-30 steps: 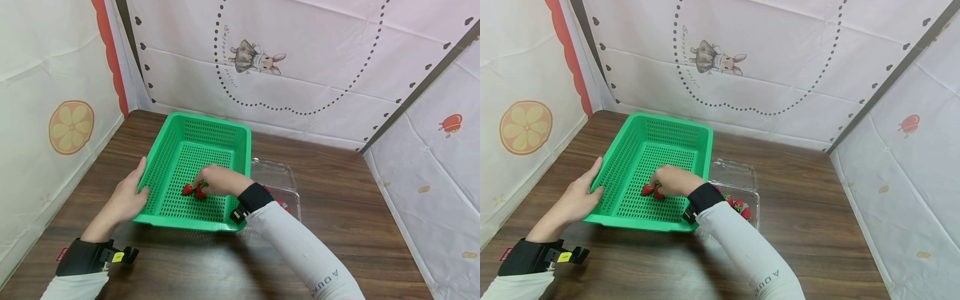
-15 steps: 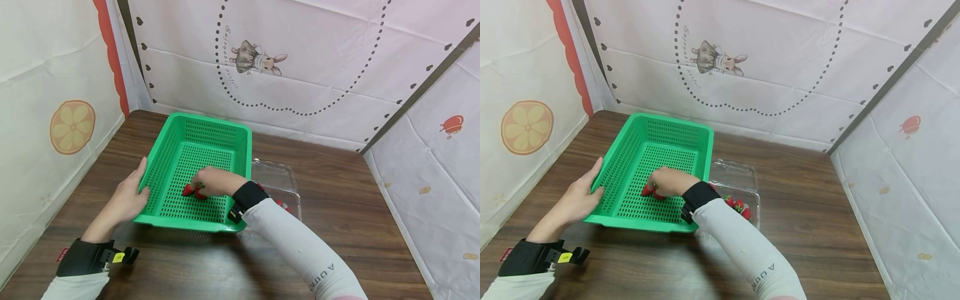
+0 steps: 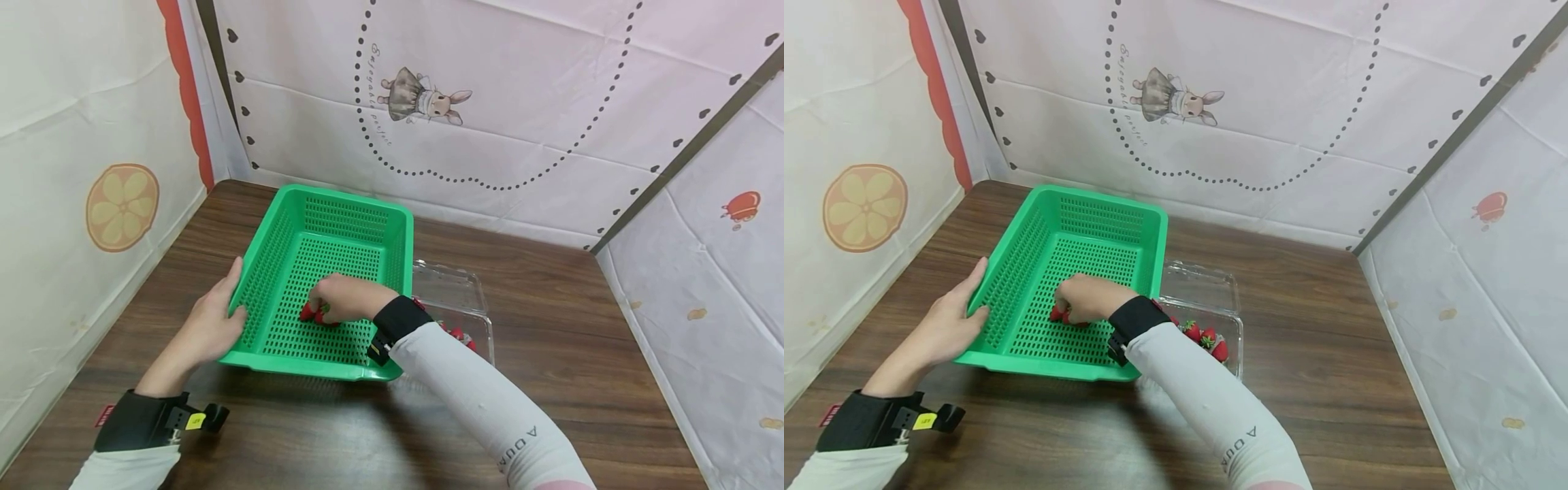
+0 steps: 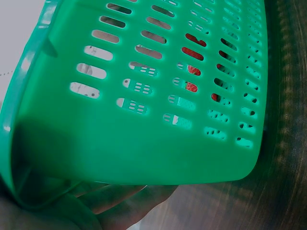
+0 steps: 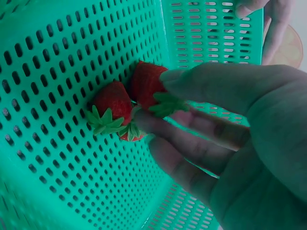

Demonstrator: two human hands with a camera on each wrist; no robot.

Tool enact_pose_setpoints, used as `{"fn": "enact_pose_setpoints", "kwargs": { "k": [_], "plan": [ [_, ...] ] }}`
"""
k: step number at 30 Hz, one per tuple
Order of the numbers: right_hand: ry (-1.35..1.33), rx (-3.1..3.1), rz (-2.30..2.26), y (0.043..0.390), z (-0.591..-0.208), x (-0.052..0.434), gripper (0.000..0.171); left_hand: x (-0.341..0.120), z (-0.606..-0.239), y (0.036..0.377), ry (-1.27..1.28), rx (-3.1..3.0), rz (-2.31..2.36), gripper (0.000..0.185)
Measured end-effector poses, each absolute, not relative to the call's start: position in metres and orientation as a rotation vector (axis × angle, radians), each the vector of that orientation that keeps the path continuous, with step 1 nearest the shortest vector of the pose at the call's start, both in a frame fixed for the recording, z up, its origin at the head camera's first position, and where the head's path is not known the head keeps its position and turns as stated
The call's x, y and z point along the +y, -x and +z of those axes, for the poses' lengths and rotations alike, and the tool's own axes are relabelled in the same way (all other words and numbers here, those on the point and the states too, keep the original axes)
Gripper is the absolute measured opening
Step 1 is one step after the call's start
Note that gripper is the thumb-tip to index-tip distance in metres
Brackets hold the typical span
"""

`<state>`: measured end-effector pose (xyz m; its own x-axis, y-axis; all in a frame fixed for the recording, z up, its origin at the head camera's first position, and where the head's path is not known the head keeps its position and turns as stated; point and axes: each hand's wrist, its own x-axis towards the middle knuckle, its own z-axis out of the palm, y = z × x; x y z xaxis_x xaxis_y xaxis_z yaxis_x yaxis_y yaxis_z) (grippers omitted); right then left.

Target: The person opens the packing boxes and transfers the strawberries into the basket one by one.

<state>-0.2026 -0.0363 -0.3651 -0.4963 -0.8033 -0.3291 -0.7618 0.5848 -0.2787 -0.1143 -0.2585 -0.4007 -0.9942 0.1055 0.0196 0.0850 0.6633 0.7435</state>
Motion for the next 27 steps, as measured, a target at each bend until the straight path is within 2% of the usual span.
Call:
{"fn": "enact_pose_setpoints", "kwargs": {
  "k": [13,27],
  "plan": [
    [1.316,2.450,-0.067,0.200,-0.373,-0.041,0.019,-0.258,-0.401,0.113,-0.158,2.832,1.276,0.080],
    [1.333,2.461,-0.034,0.197,-0.380,-0.050,0.007,-0.258,-0.401,0.114,-0.159,2.827,1.286,0.079]
  ]
}}
